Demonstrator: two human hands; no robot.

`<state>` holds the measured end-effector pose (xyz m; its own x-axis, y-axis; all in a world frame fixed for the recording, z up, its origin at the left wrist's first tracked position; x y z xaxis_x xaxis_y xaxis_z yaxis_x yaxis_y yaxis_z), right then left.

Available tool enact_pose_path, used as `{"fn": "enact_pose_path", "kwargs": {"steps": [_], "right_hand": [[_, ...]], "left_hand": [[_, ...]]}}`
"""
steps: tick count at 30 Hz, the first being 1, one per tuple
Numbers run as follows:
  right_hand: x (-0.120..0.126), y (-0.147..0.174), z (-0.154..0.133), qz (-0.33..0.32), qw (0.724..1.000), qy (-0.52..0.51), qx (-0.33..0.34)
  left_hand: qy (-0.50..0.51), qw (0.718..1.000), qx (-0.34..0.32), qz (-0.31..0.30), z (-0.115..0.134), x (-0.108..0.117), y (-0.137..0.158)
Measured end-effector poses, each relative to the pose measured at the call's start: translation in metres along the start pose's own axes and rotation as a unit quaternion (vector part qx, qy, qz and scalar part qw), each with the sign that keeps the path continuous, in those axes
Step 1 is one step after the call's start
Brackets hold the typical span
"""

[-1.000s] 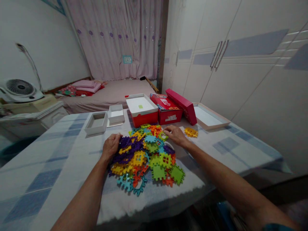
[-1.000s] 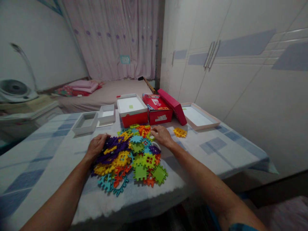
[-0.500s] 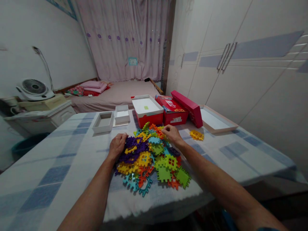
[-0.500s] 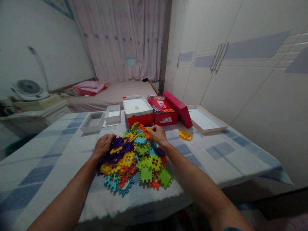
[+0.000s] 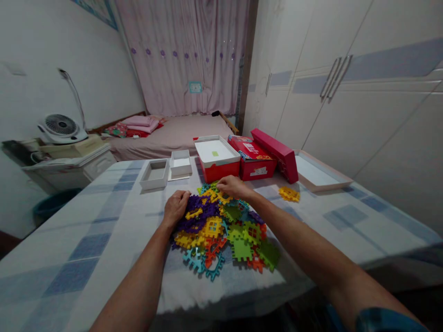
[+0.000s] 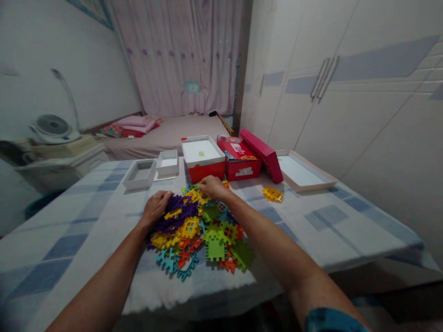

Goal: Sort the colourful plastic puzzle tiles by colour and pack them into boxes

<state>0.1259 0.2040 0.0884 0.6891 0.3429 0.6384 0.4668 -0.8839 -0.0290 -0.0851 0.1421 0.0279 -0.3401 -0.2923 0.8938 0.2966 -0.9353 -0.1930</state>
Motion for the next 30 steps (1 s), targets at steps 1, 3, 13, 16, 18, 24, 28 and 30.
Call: {"fn": "enact_pose_path", "kwargs": {"steps": [1, 3, 13, 16, 18, 24, 28, 30], "right_hand": [[-0.005, -0.003, -0.005, -0.022, 0.999, 0.042, -0.014], [-0.011, -0.007, -0.015, -0.047, 0.993, 0.108, -0.031], [-0.024, -0.01, -0.027, -0.073, 0.979, 0.181, -0.064], [-0.026, -0.008, -0.028, -0.058, 0.98, 0.181, -0.053], [-0.028, -0.007, -0.03, -0.045, 0.981, 0.181, -0.043], [-0.027, -0.003, -0.03, 0.015, 0.988, 0.155, -0.008], [-0.013, 0.006, -0.028, 0.11, 0.988, 0.09, 0.056], [0.001, 0.012, -0.019, 0.141, 0.986, 0.052, 0.066]], "left_hand": [[-0.001, 1.0, -0.001, 0.001, 0.0, 0.0, 0.0], [-0.002, 1.0, -0.002, 0.004, 0.0, -0.001, 0.0], [0.013, 1.0, -0.013, 0.015, 0.002, -0.002, 0.001], [0.027, 0.999, -0.034, 0.008, 0.005, -0.003, 0.002], [0.033, 0.998, -0.046, 0.004, 0.006, -0.004, 0.002], [0.038, 0.998, -0.041, 0.001, 0.006, 0.0, 0.002], [0.058, 0.998, -0.025, -0.014, 0.006, 0.0, 0.003], [0.063, 0.997, -0.028, -0.017, 0.005, -0.001, 0.003]]}}
Point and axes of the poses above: each hand's wrist, its own y-axis away from the middle knuckle, its own x-axis out of the back of the hand, z = x × y, the point moved 5 cm from there along -y, towards the middle knuckle, and after that the axes turned 13 degrees about -y, right-handed, at the moved point
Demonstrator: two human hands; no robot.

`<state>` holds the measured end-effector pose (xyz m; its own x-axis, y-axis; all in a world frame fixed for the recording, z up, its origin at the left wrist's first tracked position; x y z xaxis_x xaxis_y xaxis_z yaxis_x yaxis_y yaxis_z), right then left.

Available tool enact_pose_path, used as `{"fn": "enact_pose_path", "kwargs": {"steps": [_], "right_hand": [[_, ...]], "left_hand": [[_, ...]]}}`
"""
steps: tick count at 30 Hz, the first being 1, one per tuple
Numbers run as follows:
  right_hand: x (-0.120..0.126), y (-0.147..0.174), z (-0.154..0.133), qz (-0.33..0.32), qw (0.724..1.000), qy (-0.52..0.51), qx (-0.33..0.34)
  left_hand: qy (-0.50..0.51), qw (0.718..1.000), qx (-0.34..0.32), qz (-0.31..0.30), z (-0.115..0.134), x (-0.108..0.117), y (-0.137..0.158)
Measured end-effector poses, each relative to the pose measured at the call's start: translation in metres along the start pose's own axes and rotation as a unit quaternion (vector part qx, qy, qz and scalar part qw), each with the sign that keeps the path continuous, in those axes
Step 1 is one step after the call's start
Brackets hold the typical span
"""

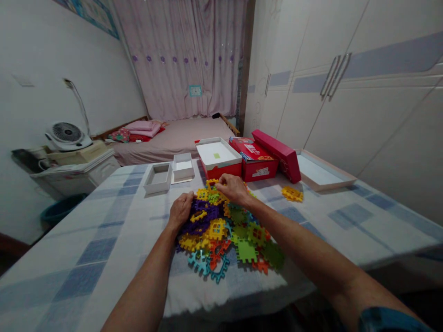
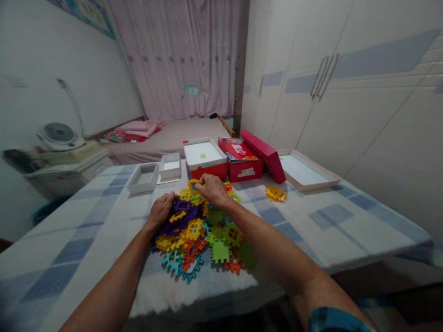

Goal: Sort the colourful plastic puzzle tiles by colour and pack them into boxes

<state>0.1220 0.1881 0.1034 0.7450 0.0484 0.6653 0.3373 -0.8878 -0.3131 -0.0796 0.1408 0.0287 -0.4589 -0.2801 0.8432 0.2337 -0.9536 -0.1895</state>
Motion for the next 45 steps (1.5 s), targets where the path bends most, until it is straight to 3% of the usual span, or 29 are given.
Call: {"fn": "enact_pose_path", "kwargs": {"steps": [3, 10, 13, 16, 18, 20, 24, 27, 29, 35, 39, 45], "right_hand": [[0.035, 0.008, 0.033, 0.049, 0.998, -0.018, -0.034], [0.128, 0.046, 0.145, 0.137, 0.968, 0.065, -0.201], [0.146, 0.058, 0.172, 0.153, 0.953, 0.116, -0.236], [0.153, 0.066, 0.174, 0.206, 0.937, 0.19, -0.206], [0.151, 0.067, 0.162, 0.24, 0.932, 0.224, -0.153], [0.138, 0.062, 0.143, 0.221, 0.951, 0.195, -0.091], [0.089, 0.048, 0.089, 0.052, 0.999, 0.012, -0.003], [0.047, 0.042, 0.046, -0.079, 0.995, -0.045, 0.04], [0.024, 0.041, 0.026, -0.115, 0.992, -0.007, 0.058], [-0.007, 0.034, 0.007, -0.112, 0.981, 0.152, 0.038], [-0.006, 0.031, 0.007, -0.091, 0.985, 0.142, 0.016], [0.004, 0.03, 0.008, -0.049, 0.993, 0.092, 0.052]], "left_hand": [[0.007, 1.0, -0.004, -0.001, -0.003, -0.002, -0.001], [-0.004, 1.0, -0.006, 0.003, -0.005, -0.003, -0.003], [-0.006, 1.0, -0.002, 0.003, -0.005, -0.003, -0.003], [-0.009, 1.0, -0.001, 0.004, -0.005, -0.003, -0.004], [-0.006, 1.0, -0.001, 0.004, -0.006, -0.004, -0.004], [-0.001, 1.0, -0.001, 0.003, -0.005, -0.004, -0.003], [0.003, 1.0, -0.001, 0.005, -0.002, -0.002, -0.002], [-0.004, 1.0, 0.002, 0.003, -0.001, -0.001, -0.001], [-0.009, 1.0, 0.003, 0.001, -0.001, -0.001, -0.001], [-0.031, 0.999, -0.009, 0.012, 0.001, -0.001, -0.001], [-0.026, 0.999, -0.022, 0.017, 0.006, 0.0, 0.001], [0.004, 0.999, -0.036, 0.035, 0.009, 0.0, 0.002]]}}
Point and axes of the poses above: each hand's wrist, its own y-axis away from the middle knuckle, its own x-axis out of the back of the hand, z = x × y, the point moved 5 cm from there along -y, towards the middle knuckle, and after that the axes turned 13 degrees about -y, right-handed, at the moved point
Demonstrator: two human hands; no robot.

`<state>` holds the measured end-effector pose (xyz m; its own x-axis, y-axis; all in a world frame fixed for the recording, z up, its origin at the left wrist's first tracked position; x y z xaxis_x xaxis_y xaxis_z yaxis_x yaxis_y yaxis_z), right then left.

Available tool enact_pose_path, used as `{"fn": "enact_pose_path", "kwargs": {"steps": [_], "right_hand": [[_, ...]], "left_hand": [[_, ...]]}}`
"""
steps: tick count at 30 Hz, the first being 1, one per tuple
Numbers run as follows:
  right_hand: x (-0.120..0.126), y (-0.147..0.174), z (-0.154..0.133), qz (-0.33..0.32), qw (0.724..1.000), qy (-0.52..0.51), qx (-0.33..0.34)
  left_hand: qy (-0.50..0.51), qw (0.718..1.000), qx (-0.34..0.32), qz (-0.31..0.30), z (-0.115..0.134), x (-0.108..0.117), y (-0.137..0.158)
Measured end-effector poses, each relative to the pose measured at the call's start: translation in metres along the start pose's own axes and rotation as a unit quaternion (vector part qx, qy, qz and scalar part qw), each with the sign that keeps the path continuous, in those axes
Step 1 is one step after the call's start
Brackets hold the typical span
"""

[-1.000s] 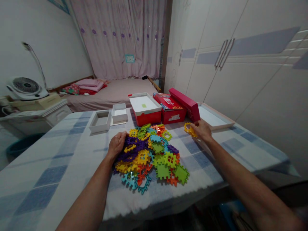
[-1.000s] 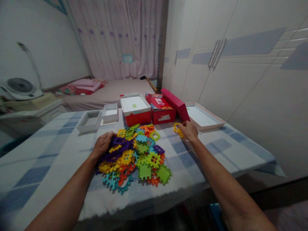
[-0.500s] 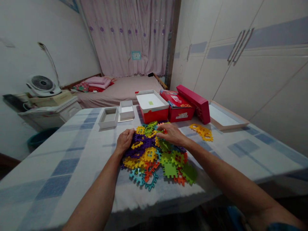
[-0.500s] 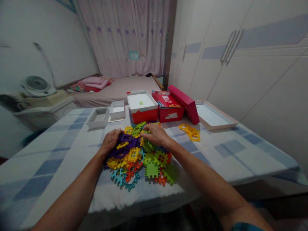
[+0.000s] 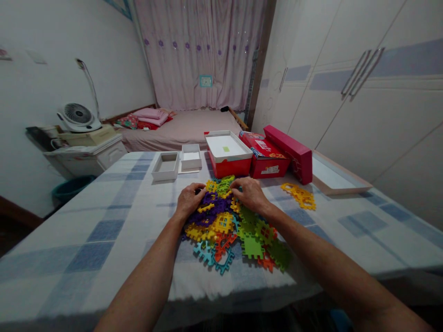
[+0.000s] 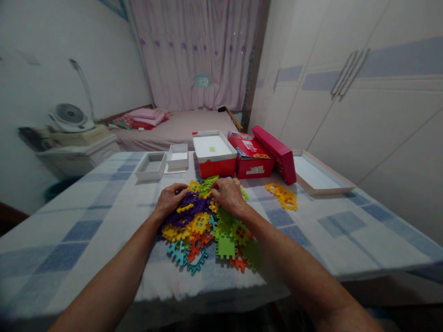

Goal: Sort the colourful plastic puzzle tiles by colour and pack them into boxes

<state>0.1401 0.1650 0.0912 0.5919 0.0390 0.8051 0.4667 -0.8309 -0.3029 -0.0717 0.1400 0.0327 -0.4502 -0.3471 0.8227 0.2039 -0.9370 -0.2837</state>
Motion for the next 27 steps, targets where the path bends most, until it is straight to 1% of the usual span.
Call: {"fn": "enact_pose_path", "kwargs": {"steps": [2, 3, 7, 9, 11, 13, 16, 18, 20, 22, 24, 27], "right_hand": [[0.003, -0.002, 0.002, 0.01, 1.0, -0.001, 0.012], [0.003, -0.003, 0.003, 0.0, 1.0, 0.005, 0.019], [-0.01, -0.005, 0.001, -0.095, 0.994, 0.033, 0.047], [-0.015, -0.006, -0.002, -0.111, 0.991, 0.051, 0.05], [-0.017, -0.007, -0.005, -0.105, 0.99, 0.072, 0.063], [-0.016, -0.008, -0.006, -0.087, 0.989, 0.08, 0.091], [-0.007, -0.01, -0.001, -0.049, 0.99, 0.038, 0.124], [0.004, -0.012, 0.005, -0.01, 0.993, -0.03, 0.112], [0.011, -0.017, 0.011, 0.023, 0.992, -0.103, 0.066], [0.01, -0.023, 0.013, 0.026, 0.99, -0.139, 0.01], [0.001, -0.031, 0.007, 0.0, 0.992, -0.123, -0.017], [-0.019, -0.042, -0.008, -0.044, 0.998, -0.045, -0.007]], "left_hand": [[0.012, 1.0, -0.007, 0.004, -0.001, -0.001, 0.0], [0.016, 1.0, -0.01, 0.003, -0.001, -0.002, -0.001], [0.016, 1.0, -0.01, 0.004, -0.003, -0.004, -0.001], [0.01, 1.0, -0.011, 0.004, -0.003, -0.005, -0.002], [0.007, 1.0, -0.016, 0.0, -0.002, -0.005, -0.002], [0.009, 1.0, -0.02, -0.005, -0.002, -0.006, -0.002], [0.017, 1.0, -0.021, -0.004, -0.003, -0.007, -0.003], [0.026, 0.999, -0.019, -0.002, -0.004, -0.008, -0.003], [0.036, 0.999, -0.016, -0.001, -0.005, -0.009, -0.004], [0.044, 0.999, -0.013, -0.001, -0.005, -0.01, -0.004], [0.051, 0.999, -0.014, -0.002, -0.005, -0.011, -0.005], [0.058, 0.998, -0.022, -0.004, -0.005, -0.01, -0.005]]}}
Point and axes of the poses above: each hand's wrist, its own y-axis away from the middle knuckle, its own x-axis out of the back of the hand, z = x × y, the point moved 5 cm from there along -y, towards the middle knuckle, and after that the axes turned 13 degrees about -y, right-handed, at the moved point
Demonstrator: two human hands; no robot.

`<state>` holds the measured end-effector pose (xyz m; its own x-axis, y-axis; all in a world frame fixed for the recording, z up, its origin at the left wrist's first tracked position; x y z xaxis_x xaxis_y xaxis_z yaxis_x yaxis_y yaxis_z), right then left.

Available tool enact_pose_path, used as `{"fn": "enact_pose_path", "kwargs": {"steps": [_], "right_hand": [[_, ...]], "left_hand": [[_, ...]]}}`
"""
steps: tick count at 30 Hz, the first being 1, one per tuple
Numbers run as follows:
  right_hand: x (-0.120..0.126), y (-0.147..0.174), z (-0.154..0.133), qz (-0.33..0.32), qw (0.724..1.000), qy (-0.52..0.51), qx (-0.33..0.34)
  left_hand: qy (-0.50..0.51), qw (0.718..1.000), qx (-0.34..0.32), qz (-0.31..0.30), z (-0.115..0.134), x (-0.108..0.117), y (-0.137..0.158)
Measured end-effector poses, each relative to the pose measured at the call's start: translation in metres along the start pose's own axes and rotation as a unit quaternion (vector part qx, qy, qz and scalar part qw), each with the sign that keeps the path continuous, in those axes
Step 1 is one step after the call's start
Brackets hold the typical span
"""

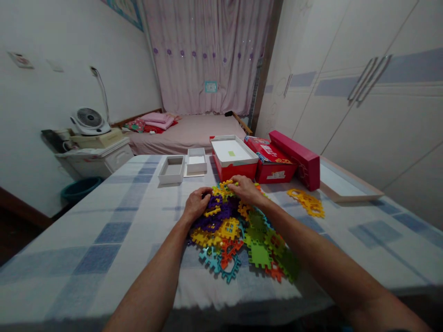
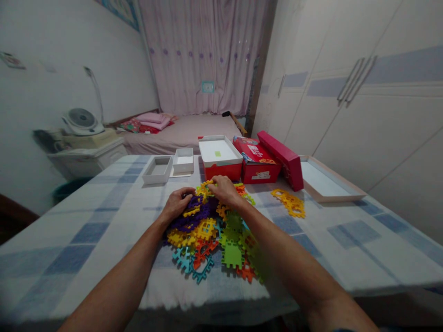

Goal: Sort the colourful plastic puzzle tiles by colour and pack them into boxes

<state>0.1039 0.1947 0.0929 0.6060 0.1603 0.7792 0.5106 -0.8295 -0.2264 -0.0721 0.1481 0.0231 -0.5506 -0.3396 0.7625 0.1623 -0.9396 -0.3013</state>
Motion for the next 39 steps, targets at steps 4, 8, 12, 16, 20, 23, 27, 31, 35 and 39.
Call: {"fn": "enact_pose_path", "kwargs": {"steps": [4, 8, 12, 16, 20, 23, 27, 31, 35, 39], "right_hand": [[-0.024, -0.008, -0.011, -0.052, 0.993, 0.108, -0.025], [-0.033, -0.005, -0.02, -0.05, 0.988, 0.142, -0.02], [-0.035, -0.002, -0.019, -0.026, 0.991, 0.122, -0.04], [-0.036, -0.005, -0.008, 0.014, 0.996, 0.022, -0.082], [-0.029, -0.009, 0.003, 0.104, 0.98, -0.13, -0.106], [-0.015, -0.01, 0.012, 0.188, 0.951, -0.227, -0.093], [0.016, 0.003, 0.04, 0.23, 0.923, -0.297, -0.082], [0.062, 0.038, 0.094, 0.241, 0.927, -0.258, -0.126], [0.104, 0.082, 0.149, 0.251, 0.933, -0.142, -0.215], [0.125, 0.106, 0.177, 0.246, 0.935, -0.021, -0.256]], "left_hand": [[0.006, 1.0, -0.006, 0.002, 0.001, 0.001, 0.0], [0.014, 1.0, -0.005, 0.007, 0.003, 0.002, 0.001], [0.027, 1.0, -0.01, 0.008, 0.005, 0.001, 0.001], [0.037, 0.999, -0.017, 0.012, 0.005, 0.001, 0.001], [0.04, 0.999, -0.022, 0.013, 0.009, 0.004, 0.002], [0.034, 0.999, -0.017, 0.001, 0.012, 0.006, 0.004], [0.014, 1.0, -0.017, -0.004, 0.013, 0.007, 0.005], [-0.002, 1.0, -0.009, -0.002, 0.009, 0.006, 0.003], [0.003, 1.0, -0.012, -0.003, 0.007, 0.004, 0.002], [-0.004, 1.0, -0.012, 0.001, 0.011, 0.007, 0.004]]}}
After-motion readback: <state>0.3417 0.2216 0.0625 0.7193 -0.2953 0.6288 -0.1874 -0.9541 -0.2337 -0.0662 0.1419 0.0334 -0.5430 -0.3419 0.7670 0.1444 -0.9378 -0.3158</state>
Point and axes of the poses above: each hand's wrist, its own y-axis away from the middle knuckle, its own x-axis out of the back of the hand, z = x × y, the point moved 5 cm from there along -y, towards the middle knuckle, and after that the axes turned 13 degrees about -y, right-handed, at the moved point
